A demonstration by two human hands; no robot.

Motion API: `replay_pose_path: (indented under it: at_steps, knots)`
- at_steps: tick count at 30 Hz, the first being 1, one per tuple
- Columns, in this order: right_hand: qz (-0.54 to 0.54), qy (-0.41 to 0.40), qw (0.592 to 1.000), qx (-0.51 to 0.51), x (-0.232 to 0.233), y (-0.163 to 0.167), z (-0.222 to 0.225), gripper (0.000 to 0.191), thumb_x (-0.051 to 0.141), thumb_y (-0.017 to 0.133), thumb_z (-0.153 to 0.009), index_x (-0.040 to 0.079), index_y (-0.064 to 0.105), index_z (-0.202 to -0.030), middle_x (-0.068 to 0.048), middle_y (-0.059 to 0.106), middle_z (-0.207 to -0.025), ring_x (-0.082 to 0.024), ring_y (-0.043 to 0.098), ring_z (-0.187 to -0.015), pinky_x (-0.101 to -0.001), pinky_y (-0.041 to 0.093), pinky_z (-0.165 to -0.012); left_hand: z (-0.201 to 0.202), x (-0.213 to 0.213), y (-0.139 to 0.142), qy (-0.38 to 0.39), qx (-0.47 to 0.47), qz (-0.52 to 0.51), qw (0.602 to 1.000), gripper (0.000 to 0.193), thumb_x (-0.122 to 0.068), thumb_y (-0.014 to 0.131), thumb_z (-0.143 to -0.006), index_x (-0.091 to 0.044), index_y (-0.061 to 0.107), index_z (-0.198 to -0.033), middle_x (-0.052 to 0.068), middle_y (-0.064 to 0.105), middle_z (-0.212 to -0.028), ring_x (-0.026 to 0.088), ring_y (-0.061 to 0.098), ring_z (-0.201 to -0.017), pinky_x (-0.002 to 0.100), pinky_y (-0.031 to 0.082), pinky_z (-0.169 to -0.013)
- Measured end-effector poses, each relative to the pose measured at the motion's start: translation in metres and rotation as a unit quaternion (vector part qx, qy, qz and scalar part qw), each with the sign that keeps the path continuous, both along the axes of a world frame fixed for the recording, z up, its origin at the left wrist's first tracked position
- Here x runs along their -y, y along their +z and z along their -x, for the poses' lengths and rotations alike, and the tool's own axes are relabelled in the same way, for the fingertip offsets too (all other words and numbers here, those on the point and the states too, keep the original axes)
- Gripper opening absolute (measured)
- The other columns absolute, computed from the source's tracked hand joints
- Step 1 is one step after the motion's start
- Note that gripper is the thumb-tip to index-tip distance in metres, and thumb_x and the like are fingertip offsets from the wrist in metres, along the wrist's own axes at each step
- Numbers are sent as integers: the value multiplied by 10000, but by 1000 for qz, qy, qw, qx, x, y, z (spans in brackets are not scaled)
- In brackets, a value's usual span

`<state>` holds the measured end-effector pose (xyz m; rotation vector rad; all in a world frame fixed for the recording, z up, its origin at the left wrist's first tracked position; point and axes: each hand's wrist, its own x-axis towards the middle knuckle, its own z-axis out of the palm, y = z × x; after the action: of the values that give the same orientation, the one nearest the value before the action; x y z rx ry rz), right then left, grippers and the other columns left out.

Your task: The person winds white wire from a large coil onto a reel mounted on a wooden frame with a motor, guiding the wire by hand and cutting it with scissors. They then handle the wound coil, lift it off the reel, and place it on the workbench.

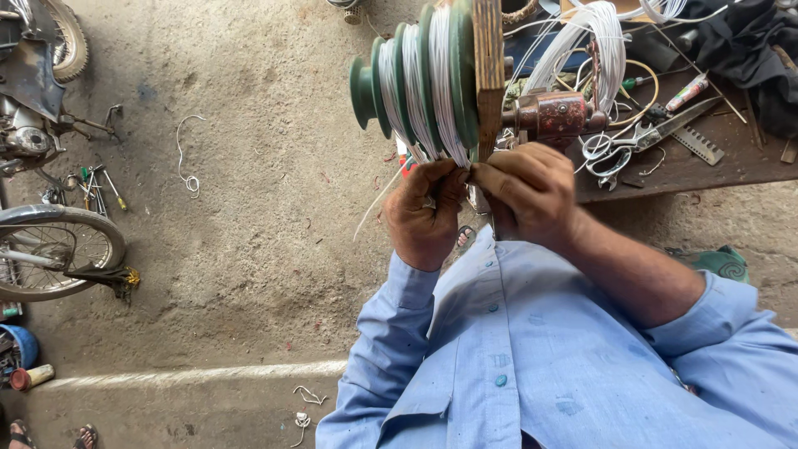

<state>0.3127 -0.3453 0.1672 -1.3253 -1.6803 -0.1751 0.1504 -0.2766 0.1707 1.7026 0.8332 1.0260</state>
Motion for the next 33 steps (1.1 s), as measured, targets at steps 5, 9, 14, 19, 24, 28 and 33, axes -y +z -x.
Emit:
replay_pose_path:
  at_steps: [5, 9, 14, 19, 24, 28, 33]
  knots:
    - [-14, 3, 982, 189, -2, 29, -13, 159, 95, 757, -864, 55, 764, -1019, -103, 723, -1179, -216, 719, -967, -356, 535, -702, -1, -2, -5, -33, 48, 58, 997, 84, 4, 713, -986, 17, 692, -1066, 59, 754, -884, 81, 697, -780, 238, 577, -689]
    - [-7, 25, 973, 230, -7, 43, -11, 201, 126, 742, -824, 53, 755, -1011, -118, 724, -1172, -231, 728, -967, -374, 562, -720, 3, -7, -7, -50, 92, 92, 990, 82, 24, 688, -996, 28, 685, -1078, 57, 740, -900, 80, 700, -808, 241, 592, -714]
    - [51, 29, 989, 137, -6, 33, -7, 303, 119, 756, -760, 31, 713, -1047, -155, 698, -1116, -300, 716, -962, -435, 602, -824, 8, -9, -13, -63, 72, 84, 992, 92, 20, 707, -981, 35, 686, -1069, 53, 742, -870, 80, 700, -767, 233, 588, -691]
    - [122, -2, 984, -128, 2, 17, 19, 190, -74, 687, -915, 8, 659, -1083, -132, 710, -1045, -263, 745, -903, -348, 613, -777, 9, -13, -19, -95, 111, 171, 974, 85, 27, 690, -993, 36, 690, -1078, 66, 729, -872, 87, 694, -769, 227, 542, -637]
    - [175, 39, 705, -686, 1, -3, 46, 63, 9, 621, -1027, 6, 650, -1083, -102, 705, -965, -186, 713, -823, -317, 624, -702, 11, -15, -25, -104, 134, 143, 975, 92, 7, 709, -1005, 29, 697, -1094, 69, 733, -943, 80, 676, -826, 244, 565, -693]
    - [203, 68, 525, -824, 1, -15, 35, 58, 65, 664, -1049, 11, 665, -1028, -111, 720, -876, -160, 677, -676, -283, 582, -587, 11, -15, -30, -123, 162, 189, 961, 83, -29, 687, -1019, 15, 687, -1090, 55, 739, -929, 85, 693, -816, 238, 557, -686]
    - [174, 22, 857, -485, 11, -7, 23, 137, 18, 640, -1036, -3, 654, -1171, -108, 731, -995, -194, 723, -852, -321, 607, -752, 13, -14, -33, -115, 112, 159, 974, 86, -27, 697, -1019, 35, 699, -1079, 43, 719, -862, 69, 653, -730, 224, 525, -629]
